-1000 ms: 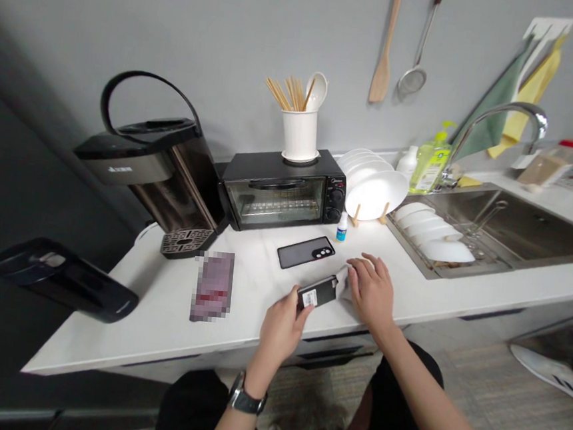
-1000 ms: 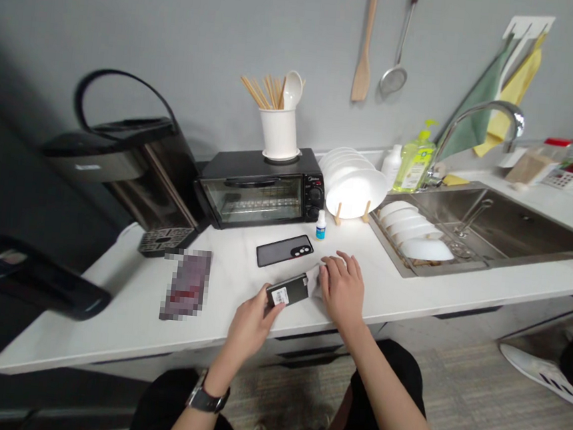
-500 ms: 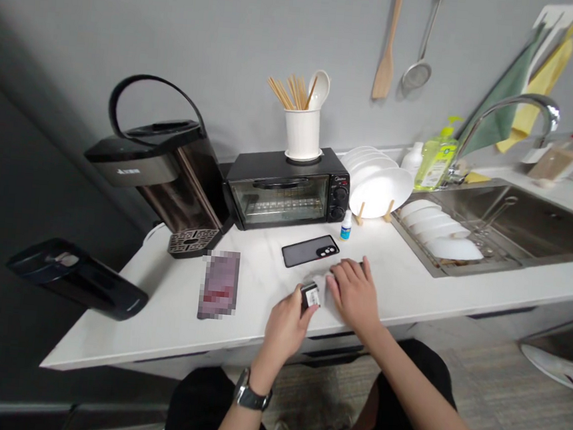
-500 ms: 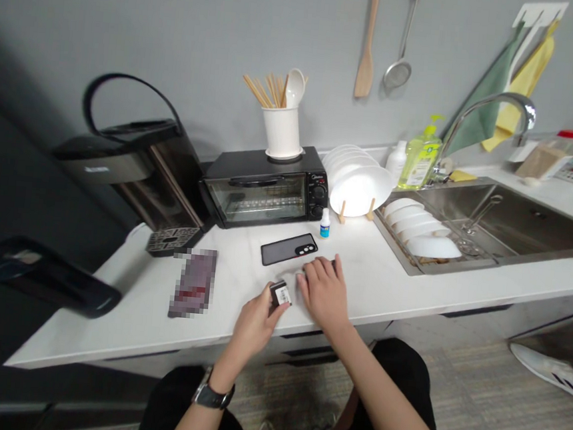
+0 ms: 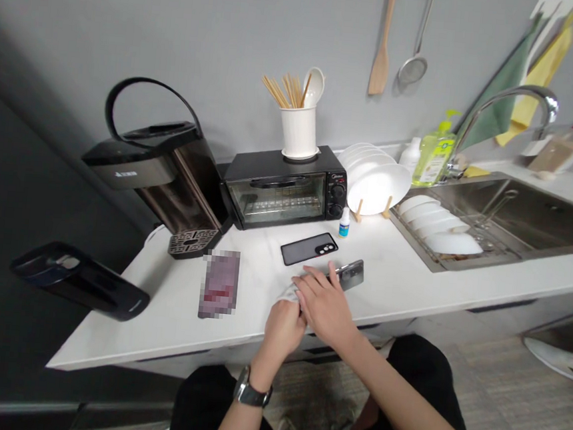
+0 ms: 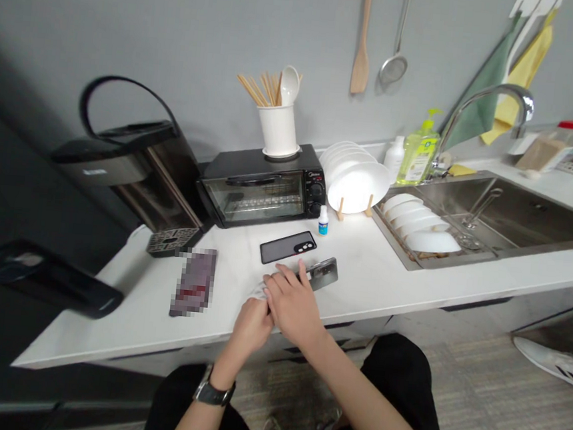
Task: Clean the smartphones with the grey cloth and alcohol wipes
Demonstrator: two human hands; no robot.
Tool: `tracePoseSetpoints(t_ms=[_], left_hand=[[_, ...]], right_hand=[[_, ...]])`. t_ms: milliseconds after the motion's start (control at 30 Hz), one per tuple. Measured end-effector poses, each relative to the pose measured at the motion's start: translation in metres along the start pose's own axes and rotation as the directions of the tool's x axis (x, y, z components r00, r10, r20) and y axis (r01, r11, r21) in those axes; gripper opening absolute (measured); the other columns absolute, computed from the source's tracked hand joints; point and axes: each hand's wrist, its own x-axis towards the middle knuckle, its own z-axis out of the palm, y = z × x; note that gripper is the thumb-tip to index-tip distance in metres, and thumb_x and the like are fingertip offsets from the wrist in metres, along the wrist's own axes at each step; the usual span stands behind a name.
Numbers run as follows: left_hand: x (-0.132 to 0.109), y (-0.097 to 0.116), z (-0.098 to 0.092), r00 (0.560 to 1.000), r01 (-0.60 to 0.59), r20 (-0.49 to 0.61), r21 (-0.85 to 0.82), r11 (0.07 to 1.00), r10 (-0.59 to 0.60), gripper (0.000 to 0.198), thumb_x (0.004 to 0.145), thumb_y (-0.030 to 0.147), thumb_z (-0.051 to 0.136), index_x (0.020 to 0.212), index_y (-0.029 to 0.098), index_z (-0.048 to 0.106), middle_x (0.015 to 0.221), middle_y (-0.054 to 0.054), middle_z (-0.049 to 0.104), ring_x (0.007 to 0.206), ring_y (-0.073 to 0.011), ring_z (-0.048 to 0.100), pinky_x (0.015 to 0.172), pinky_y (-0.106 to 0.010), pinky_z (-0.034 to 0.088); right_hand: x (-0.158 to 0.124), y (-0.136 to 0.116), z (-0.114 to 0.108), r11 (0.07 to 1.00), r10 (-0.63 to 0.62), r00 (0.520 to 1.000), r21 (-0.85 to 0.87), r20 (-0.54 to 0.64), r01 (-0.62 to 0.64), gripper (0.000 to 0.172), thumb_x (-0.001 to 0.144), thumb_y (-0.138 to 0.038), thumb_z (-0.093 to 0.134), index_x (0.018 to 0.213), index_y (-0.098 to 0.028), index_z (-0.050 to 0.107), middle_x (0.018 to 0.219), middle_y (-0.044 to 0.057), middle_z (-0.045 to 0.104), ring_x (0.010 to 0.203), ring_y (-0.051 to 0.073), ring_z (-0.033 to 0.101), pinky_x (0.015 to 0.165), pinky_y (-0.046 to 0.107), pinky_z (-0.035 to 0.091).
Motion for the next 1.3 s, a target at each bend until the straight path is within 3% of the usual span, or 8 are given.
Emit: tracePoseSetpoints(t_ms=[333, 433, 633, 733, 900, 1000, 1133, 1300], left_hand=[[-0.001, 0.002, -0.002, 0.998, -0.03, -0.05, -0.139, 0.99, 0.023, 0.042, 0.105, 0.037, 0.048, 0.14, 0.014, 0.045, 0.111, -0.016, 0.077, 0.104, -0.0314, 0.074, 0.082, -0.037, 0.054], [0.0, 0.001, -0.001, 0.998, -0.022, -0.053, -0.142, 0.99, 0.015, 0.043, 0.104, 0.036, 0.049, 0.141, 0.013, 0.045, 0.11, -0.016, 0.077, 0.104, -0.0316, 0.074, 0.083, -0.038, 0.055], [0.0, -0.004, 0.003, 0.997, -0.066, -0.045, -0.073, 0.995, 0.062, 0.03, 0.096, 0.012, 0.045, 0.119, 0.015, 0.063, 0.116, -0.018, 0.075, 0.108, -0.0297, 0.073, 0.092, -0.038, 0.054], [-0.001, -0.003, 0.002, 0.998, -0.047, -0.043, -0.067, 0.997, 0.045, 0.027, 0.097, 0.015, 0.048, 0.118, 0.016, 0.064, 0.108, -0.015, 0.077, 0.103, -0.0289, 0.074, 0.088, -0.037, 0.054], [-0.002, 0.0, 0.0, 0.998, -0.017, -0.054, -0.126, 0.992, 0.01, 0.043, 0.103, 0.034, 0.051, 0.142, 0.015, 0.046, 0.108, -0.014, 0.077, 0.098, -0.0296, 0.075, 0.079, -0.035, 0.054], [-0.002, 0.001, -0.001, 0.998, -0.018, -0.058, -0.135, 0.991, 0.01, 0.041, 0.104, 0.035, 0.052, 0.14, 0.016, 0.046, 0.106, -0.014, 0.078, 0.098, -0.0299, 0.075, 0.077, -0.034, 0.053], [-0.001, 0.0, 0.001, 0.998, -0.026, -0.065, -0.138, 0.99, 0.017, 0.037, 0.103, 0.033, 0.053, 0.136, 0.017, 0.049, 0.103, -0.011, 0.078, 0.093, -0.0286, 0.076, 0.076, -0.033, 0.053], [0.0, -0.004, 0.006, 0.995, -0.065, -0.076, -0.079, 0.995, 0.059, 0.035, 0.091, 0.007, 0.051, 0.123, 0.015, 0.062, 0.121, -0.016, 0.074, 0.113, -0.0291, 0.071, 0.096, -0.039, 0.053]], right_hand=[[-0.027, 0.089, -0.03, 0.952, 0.265, 0.944, -0.104, -0.195, -0.288, 0.033, 0.107, -0.024, 0.041, 0.123, -0.02, 0.069, 0.117, 0.008, 0.074, 0.13, 0.031, 0.055, 0.123, 0.063, 0.022], [-0.023, 0.069, -0.021, 0.95, 0.284, 0.935, -0.068, -0.213, -0.304, 0.036, 0.106, -0.022, 0.04, 0.13, -0.021, 0.067, 0.122, 0.009, 0.073, 0.136, 0.033, 0.051, 0.123, 0.066, 0.019], [-0.007, -0.006, 0.001, 0.996, 0.083, 0.995, 0.026, -0.059, -0.082, 0.039, 0.106, -0.024, 0.043, 0.141, -0.024, 0.06, 0.13, 0.006, 0.072, 0.144, 0.024, 0.046, 0.128, 0.057, 0.015], [-0.008, 0.003, -0.001, 0.995, 0.082, 0.995, 0.055, -0.051, -0.079, 0.038, 0.106, -0.022, 0.042, 0.139, -0.022, 0.061, 0.128, 0.008, 0.072, 0.143, 0.025, 0.048, 0.127, 0.061, 0.014], [-0.02, 0.07, -0.023, 0.97, 0.238, 0.956, -0.001, -0.173, -0.242, 0.032, 0.106, -0.022, 0.042, 0.123, -0.022, 0.069, 0.119, 0.006, 0.075, 0.137, 0.03, 0.052, 0.125, 0.066, 0.016], [-0.022, 0.086, -0.029, 0.954, 0.286, 0.934, -0.028, -0.216, -0.299, 0.03, 0.105, -0.022, 0.043, 0.111, -0.021, 0.072, 0.111, 0.006, 0.076, 0.134, 0.031, 0.054, 0.124, 0.066, 0.017], [-0.017, 0.054, -0.016, 0.962, 0.269, 0.942, 0.012, -0.203, -0.272, 0.032, 0.105, -0.019, 0.041, 0.123, -0.021, 0.068, 0.113, 0.007, 0.075, 0.138, 0.029, 0.051, 0.126, 0.064, 0.011], [-0.009, 0.0, 0.004, 0.995, 0.042, 0.999, 0.087, -0.014, -0.041, 0.042, 0.101, -0.014, 0.045, 0.139, -0.025, 0.058, 0.128, 0.008, 0.07, 0.145, 0.025, 0.045, 0.128, 0.06, 0.004]])
